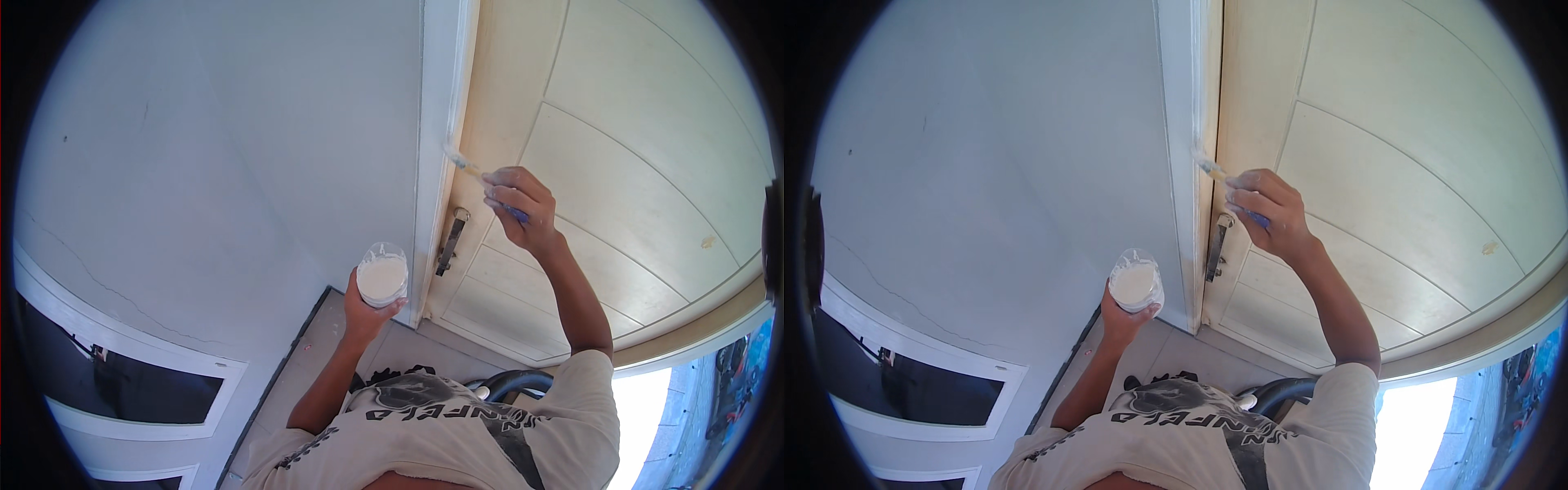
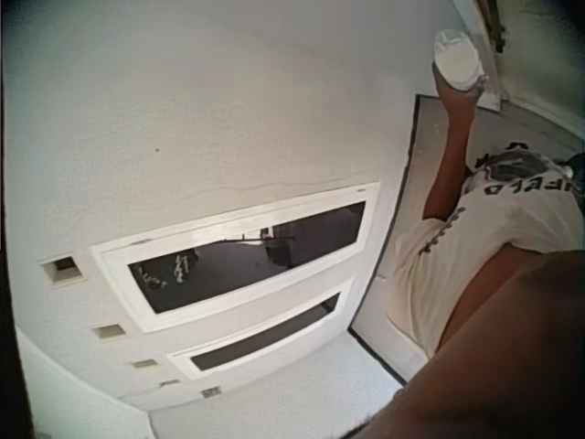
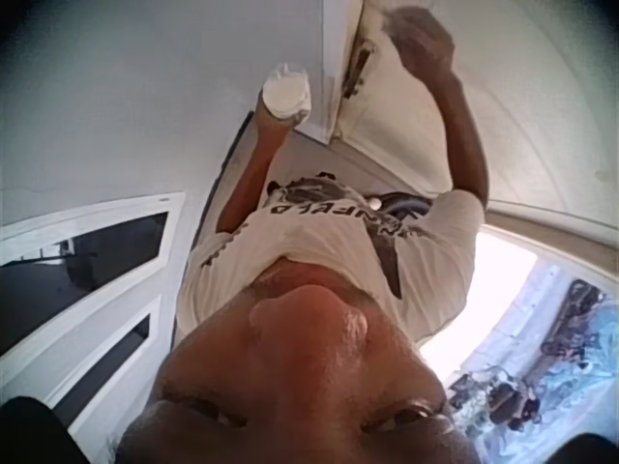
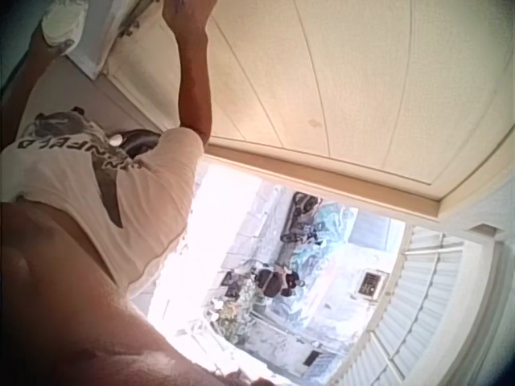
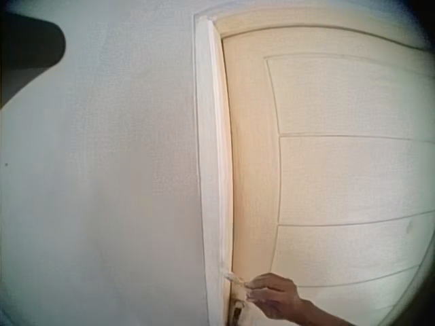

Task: The person paints the edges of a door frame with white paint using a paintbrush.

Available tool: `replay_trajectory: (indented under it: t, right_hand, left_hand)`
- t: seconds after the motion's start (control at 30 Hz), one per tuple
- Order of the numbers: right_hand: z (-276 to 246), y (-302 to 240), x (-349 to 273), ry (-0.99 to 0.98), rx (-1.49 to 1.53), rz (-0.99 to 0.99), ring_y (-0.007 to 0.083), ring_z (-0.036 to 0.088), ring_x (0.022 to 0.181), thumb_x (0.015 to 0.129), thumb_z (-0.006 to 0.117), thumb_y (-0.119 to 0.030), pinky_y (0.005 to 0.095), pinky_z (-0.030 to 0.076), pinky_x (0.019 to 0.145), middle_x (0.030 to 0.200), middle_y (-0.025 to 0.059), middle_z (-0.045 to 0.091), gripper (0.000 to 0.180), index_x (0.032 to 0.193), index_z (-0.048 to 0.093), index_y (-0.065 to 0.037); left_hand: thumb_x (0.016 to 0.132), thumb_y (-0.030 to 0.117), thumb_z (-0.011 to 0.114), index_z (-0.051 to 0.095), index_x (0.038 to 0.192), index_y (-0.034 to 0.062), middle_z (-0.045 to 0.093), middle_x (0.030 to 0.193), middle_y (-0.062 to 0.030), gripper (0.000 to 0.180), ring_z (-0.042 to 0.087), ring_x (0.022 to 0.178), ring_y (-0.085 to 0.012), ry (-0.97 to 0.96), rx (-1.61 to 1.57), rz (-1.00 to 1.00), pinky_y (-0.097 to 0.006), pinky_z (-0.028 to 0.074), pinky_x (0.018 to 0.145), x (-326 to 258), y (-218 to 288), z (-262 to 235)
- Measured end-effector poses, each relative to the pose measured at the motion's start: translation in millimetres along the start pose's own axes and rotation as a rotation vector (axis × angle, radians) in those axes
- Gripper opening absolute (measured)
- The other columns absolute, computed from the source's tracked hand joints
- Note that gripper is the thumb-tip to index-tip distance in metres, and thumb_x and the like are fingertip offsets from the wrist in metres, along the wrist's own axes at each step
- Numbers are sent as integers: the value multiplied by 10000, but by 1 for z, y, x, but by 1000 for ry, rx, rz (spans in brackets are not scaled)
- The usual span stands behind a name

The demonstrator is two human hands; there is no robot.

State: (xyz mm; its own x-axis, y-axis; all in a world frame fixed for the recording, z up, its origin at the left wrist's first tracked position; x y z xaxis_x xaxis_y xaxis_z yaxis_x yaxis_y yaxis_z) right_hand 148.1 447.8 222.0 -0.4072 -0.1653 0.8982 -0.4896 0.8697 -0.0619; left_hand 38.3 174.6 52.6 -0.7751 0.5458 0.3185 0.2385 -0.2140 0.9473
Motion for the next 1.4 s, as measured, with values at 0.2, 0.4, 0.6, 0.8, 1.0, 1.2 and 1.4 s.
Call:
replay_trajectory:
  t: [0.2,0.4,0.6,0.8,1.0,1.2,1.4]
  right_hand:
    - [-27,14,44,-119,136,236,244,707,878,817,725,85,307,574,690,992,131,707,218,1000,690,-27]
    - [-57,17,100,286,-9,-96,250,721,894,822,729,88,283,595,745,1003,151,708,220,1014,687,-12]
    - [-8,5,16,39,-16,-11,274,674,806,773,757,57,341,548,681,928,126,687,221,959,679,-33]
    - [-6,12,33,-2,135,433,143,671,753,900,725,-36,270,526,715,845,96,710,104,984,679,5]
    - [-41,22,87,636,253,160,169,702,862,948,639,41,270,558,781,992,150,741,80,1024,658,55]
    - [1,11,9,463,97,175,180,684,828,894,647,76,267,537,740,963,180,710,115,1005,652,46]
    - [-2,14,6,99,88,520,162,673,779,887,667,59,272,537,727,927,153,716,113,994,653,29]
  left_hand:
    - [670,21,884,507,1287,7,644,1185,-110,724,642,1107,-192,11,25,6,-339,518,967,1,-10,-3]
    - [670,31,888,513,1281,3,647,1184,-114,717,644,1107,-195,3,34,5,-341,516,970,3,-3,2]
    - [667,21,882,510,1285,2,645,1187,-117,721,645,1109,-198,13,27,0,-341,521,965,2,-7,0]
    - [671,19,881,510,1291,3,644,1196,-118,722,646,1111,-201,24,46,16,-343,521,967,-1,-8,-3]
    - [677,20,883,513,1290,5,642,1198,-115,716,641,1118,-200,16,37,21,-343,515,975,-1,-7,0]
    - [673,19,886,517,1281,5,642,1189,-108,712,641,1112,-197,34,43,8,-344,515,974,-2,-9,-3]
    - [677,26,886,518,1279,3,643,1187,-107,706,644,1106,-197,42,37,10,-342,520,962,-2,-6,-2]
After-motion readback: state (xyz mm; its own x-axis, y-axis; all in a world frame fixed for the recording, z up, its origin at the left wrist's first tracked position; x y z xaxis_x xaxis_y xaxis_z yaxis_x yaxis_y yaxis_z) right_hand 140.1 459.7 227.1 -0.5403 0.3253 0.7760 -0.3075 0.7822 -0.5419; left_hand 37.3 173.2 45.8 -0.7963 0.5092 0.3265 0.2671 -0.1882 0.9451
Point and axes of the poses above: each hand's wrist, its own x-axis towards the middle knuckle, its own z-axis out of the palm, y = z × x, the point moved 3 cm from there along x, towards the middle knuckle
